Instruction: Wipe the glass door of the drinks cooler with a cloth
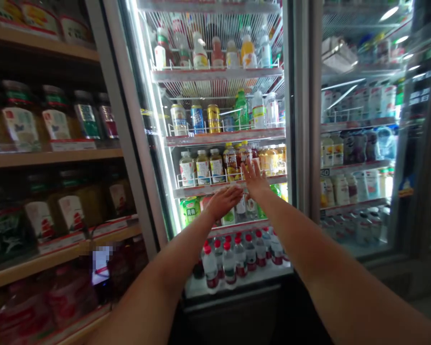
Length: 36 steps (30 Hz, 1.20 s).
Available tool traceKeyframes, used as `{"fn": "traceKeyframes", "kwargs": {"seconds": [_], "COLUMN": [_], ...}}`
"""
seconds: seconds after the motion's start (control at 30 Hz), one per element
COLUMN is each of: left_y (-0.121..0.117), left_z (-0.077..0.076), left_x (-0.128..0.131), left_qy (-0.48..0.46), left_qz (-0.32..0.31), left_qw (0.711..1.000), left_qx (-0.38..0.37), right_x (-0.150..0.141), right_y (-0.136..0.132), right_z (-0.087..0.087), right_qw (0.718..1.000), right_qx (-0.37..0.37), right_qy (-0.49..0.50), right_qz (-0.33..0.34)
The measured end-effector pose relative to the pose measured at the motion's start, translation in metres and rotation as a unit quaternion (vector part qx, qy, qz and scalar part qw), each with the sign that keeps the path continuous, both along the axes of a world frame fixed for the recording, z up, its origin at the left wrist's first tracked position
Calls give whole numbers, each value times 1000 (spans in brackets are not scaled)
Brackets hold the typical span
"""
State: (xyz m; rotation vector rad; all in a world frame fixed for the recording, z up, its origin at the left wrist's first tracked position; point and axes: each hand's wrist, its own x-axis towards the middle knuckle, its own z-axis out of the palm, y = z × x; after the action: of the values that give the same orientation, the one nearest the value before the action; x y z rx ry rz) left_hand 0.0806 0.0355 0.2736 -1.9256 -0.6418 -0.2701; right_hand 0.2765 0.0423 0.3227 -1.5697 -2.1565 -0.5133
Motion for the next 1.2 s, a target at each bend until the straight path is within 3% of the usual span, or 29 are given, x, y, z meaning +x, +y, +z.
{"fn": "traceKeyframes", "kwargs": {"seconds": [0.07, 0.23, 0.3, 0.37, 0.43, 0.5, 0.67, 0.77, 0.83, 0.9, 0.97, 1.03, 1.1, 1.2], "left_y": [-4, -13, -15, -16, -16, -16, -19, -20, -19, -16, -13, -11, -10, -12], "left_z": [32, 131, 155, 161, 148, 117, 0, -69, -104, -127, -136, -129, -109, -59], "left_x": [-7, -29, -35, -36, -34, -30, -24, -20, -13, -4, 2, 2, -5, -22], "left_qy": [7, -148, -228, -284, -323, -336, -231, -117, -40, 0, 16, 34, 52, 50], "left_qz": [0, 42, 48, 53, 64, 78, 78, 51, 27, 17, 13, 3, -8, -4], "left_qw": [1000, 988, 972, 957, 944, 939, 970, 991, 997, 997, 996, 994, 992, 993], "left_qx": [-18, 24, 14, 4, 4, 8, -20, -45, -61, -76, -91, -107, -112, -103], "right_x": [0, 3, 5, 5, 5, 5, 5, 5, 5, 6, 6, 6, 6, 5], "right_y": [1, 4, 4, 5, 7, 8, 11, 11, 9, 7, 5, 3, 3, 2], "right_z": [0, -1, -1, -2, -3, -4, -5, -4, -4, -4, -4, -3, -3, -4], "right_qw": [1000, 1000, 1000, 1000, 1000, 1000, 1000, 1000, 1000, 1000, 1000, 1000, 1000, 1000], "right_qx": [8, -6, -8, -2, 0, 2, 0, 0, 0, -2, -3, -2, 3, 5], "right_qy": [1, -2, -6, -9, -8, -3, 14, 14, 15, 18, 17, 8, 1, 3], "right_qz": [2, 10, 7, 8, 12, 16, 18, 21, 23, 24, 25, 21, 21, 18]}}
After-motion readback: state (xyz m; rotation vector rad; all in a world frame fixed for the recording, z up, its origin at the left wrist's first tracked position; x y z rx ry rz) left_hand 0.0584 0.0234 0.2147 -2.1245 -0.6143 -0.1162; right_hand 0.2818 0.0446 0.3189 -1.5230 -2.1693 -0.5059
